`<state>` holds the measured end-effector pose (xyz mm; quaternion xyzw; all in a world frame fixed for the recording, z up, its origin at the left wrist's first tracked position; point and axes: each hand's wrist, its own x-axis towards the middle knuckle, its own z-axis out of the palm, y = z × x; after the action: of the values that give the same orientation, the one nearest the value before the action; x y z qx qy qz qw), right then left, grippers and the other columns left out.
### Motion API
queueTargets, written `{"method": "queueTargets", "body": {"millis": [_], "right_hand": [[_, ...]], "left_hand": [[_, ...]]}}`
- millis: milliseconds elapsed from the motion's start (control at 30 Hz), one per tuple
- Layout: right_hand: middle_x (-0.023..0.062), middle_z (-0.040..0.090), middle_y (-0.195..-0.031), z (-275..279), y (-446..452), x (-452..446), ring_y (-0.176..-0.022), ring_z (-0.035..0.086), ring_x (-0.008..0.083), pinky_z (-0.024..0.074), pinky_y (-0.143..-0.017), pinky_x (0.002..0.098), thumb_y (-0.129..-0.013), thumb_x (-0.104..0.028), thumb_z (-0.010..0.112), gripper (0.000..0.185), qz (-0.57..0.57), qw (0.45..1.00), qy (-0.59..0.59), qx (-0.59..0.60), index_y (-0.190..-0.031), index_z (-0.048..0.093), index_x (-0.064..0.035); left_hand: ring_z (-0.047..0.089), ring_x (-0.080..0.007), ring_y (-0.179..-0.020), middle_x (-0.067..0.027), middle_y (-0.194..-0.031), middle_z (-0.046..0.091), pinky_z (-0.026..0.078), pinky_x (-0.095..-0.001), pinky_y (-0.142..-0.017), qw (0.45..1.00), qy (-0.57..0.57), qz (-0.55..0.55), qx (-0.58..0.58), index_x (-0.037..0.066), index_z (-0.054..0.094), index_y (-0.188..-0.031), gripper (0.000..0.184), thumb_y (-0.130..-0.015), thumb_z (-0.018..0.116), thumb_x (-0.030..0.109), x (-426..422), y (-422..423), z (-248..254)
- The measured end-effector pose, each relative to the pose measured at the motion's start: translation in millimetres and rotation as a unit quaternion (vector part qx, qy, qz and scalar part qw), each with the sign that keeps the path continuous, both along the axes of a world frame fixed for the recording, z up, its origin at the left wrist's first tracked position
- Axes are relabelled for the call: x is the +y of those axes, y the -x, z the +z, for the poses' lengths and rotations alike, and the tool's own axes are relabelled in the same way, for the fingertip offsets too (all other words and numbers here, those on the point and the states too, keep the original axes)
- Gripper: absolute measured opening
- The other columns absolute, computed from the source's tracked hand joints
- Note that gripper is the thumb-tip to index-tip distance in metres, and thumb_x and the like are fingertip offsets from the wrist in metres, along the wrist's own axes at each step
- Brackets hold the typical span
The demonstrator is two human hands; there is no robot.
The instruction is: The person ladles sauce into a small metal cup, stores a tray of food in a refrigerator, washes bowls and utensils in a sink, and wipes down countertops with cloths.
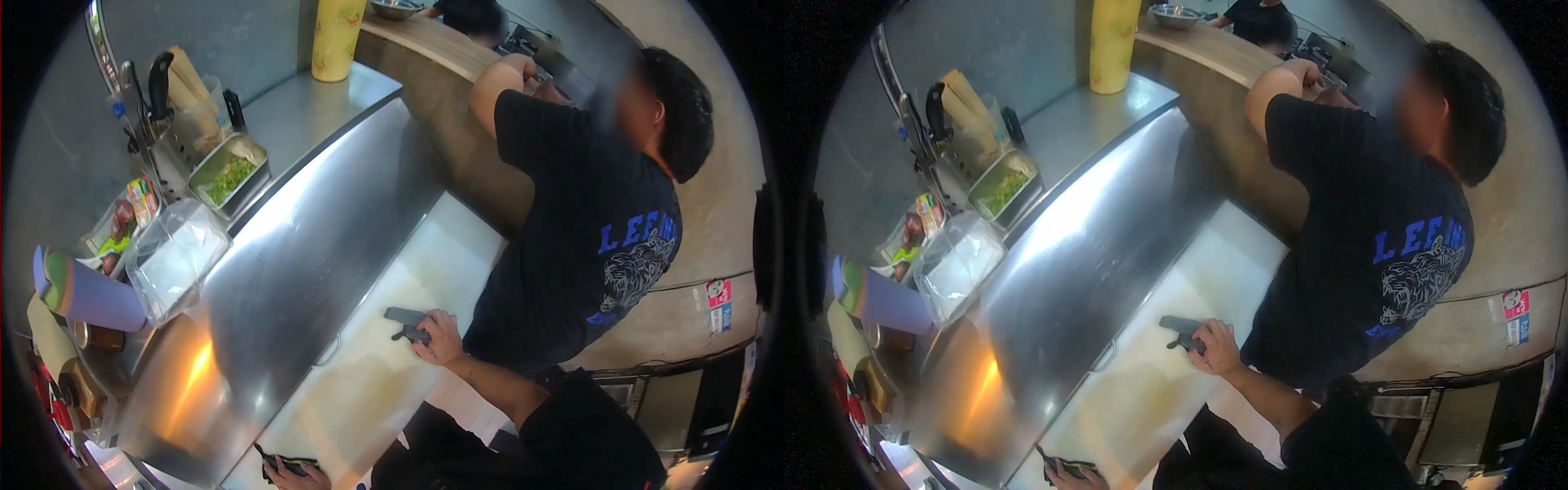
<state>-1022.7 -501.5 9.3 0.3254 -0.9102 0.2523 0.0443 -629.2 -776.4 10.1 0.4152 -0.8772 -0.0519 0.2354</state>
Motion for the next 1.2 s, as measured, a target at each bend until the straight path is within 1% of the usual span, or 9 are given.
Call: {"method": "queueTargets", "body": {"millis": [167,200,400,667,800,1067,1133,1167,1200], "right_hand": [[0.0136,0.057,-0.108,-5,-3,5,-0.103,0.058,0.0359,0.0401,-0.085,0.0486,-0.074,-0.027,0.077,0.036,-0.003,1.0,-0.007,0.001,-0.104,0.064,-0.0125],[0.0137,0.057,-0.108,-6,2,1,-0.103,0.058,0.0362,0.0399,-0.086,0.0486,-0.075,-0.027,0.077,0.035,-0.002,1.0,0.016,0.014,-0.104,0.064,-0.0125],[0.0147,0.059,-0.11,5,3,3,-0.107,0.058,0.0365,0.0393,-0.086,0.0488,-0.072,-0.026,0.076,0.035,-0.007,1.0,0.017,0.005,-0.101,0.063,-0.0113],[0.0146,0.057,-0.106,5,8,-12,-0.102,0.056,0.0362,0.0384,-0.085,0.0474,-0.073,-0.026,0.075,0.034,-0.007,1.0,0.019,0.005,-0.101,0.061,-0.0112],[0.0118,0.056,-0.103,16,0,-3,-0.098,0.056,0.0343,0.0392,-0.083,0.0477,-0.077,-0.029,0.074,0.032,-0.003,1.0,0.012,0.0,-0.101,0.062,-0.0123],[0.0118,0.056,-0.104,5,0,-5,-0.1,0.058,0.0346,0.0408,-0.085,0.047,-0.075,-0.026,0.075,0.032,-0.011,1.0,-0.001,0.0,-0.101,0.063,-0.0121],[0.0125,0.057,-0.105,-15,-19,11,-0.1,0.058,0.0349,0.041,-0.085,0.047,-0.074,-0.024,0.076,0.032,-0.022,1.0,-0.017,0.004,-0.101,0.064,-0.012],[0.0131,0.058,-0.105,-30,-2,3,-0.1,0.059,0.0352,0.0413,-0.085,0.0471,-0.073,-0.023,0.076,0.033,-0.023,0.999,-0.022,0.024,-0.102,0.064,-0.0119],[0.0143,0.059,-0.108,-8,3,-4,-0.101,0.059,0.0354,0.041,-0.084,0.0468,-0.072,-0.022,0.077,0.034,-0.011,1.0,-0.008,-0.003,-0.102,0.064,-0.0114]], "left_hand": [[0.054,-0.0543,-0.127,-0.0339,-0.144,0.054,0.044,-0.0671,-0.103,0.999,-0.025,0.024,-0.025,0.001,0.064,-0.136,0.063,-0.105,0.053,0.055,10,-17,-12],[0.054,-0.0542,-0.127,-0.0333,-0.144,0.054,0.044,-0.0668,-0.103,1.0,0.009,0.013,-0.009,0.001,0.064,-0.136,0.063,-0.105,0.053,0.055,2,-7,-8],[0.054,-0.0545,-0.127,-0.0327,-0.144,0.055,0.043,-0.0671,-0.104,1.0,-0.018,0.012,-0.007,0.002,0.064,-0.136,0.06,-0.103,0.056,0.052,10,-4,7],[0.054,-0.0542,-0.127,-0.0327,-0.142,0.055,0.043,-0.0672,-0.104,1.0,-0.011,0.012,-0.023,0.003,0.063,-0.136,0.059,-0.1,0.059,0.05,1,-2,3],[0.054,-0.0553,-0.126,-0.0341,-0.142,0.055,0.042,-0.0673,-0.105,0.999,-0.03,0.016,-0.015,0.001,0.063,-0.136,0.055,-0.1,0.06,0.044,3,-4,1],[0.055,-0.0551,-0.122,-0.0359,-0.142,0.054,0.043,-0.0669,-0.103,1.0,-0.021,0.009,-0.011,0.001,0.063,-0.135,0.059,-0.102,0.058,0.05,-1,0,5],[0.056,-0.0543,-0.121,-0.0358,-0.142,0.054,0.044,-0.0668,-0.103,0.999,-0.036,0.006,-0.005,0.001,0.063,-0.135,0.057,-0.103,0.057,0.048,-8,-15,-20],[0.056,-0.0539,-0.122,-0.0357,-0.143,0.053,0.043,-0.0671,-0.103,0.994,-0.098,-0.04,0.014,0.0,0.062,-0.135,0.057,-0.104,0.056,0.047,-18,26,35],[0.056,-0.0536,-0.124,-0.0353,-0.143,0.053,0.044,-0.067,-0.103,0.998,-0.041,-0.001,0.055,-0.001,0.062,-0.136,0.057,-0.105,0.055,0.046,-8,13,5]]}}
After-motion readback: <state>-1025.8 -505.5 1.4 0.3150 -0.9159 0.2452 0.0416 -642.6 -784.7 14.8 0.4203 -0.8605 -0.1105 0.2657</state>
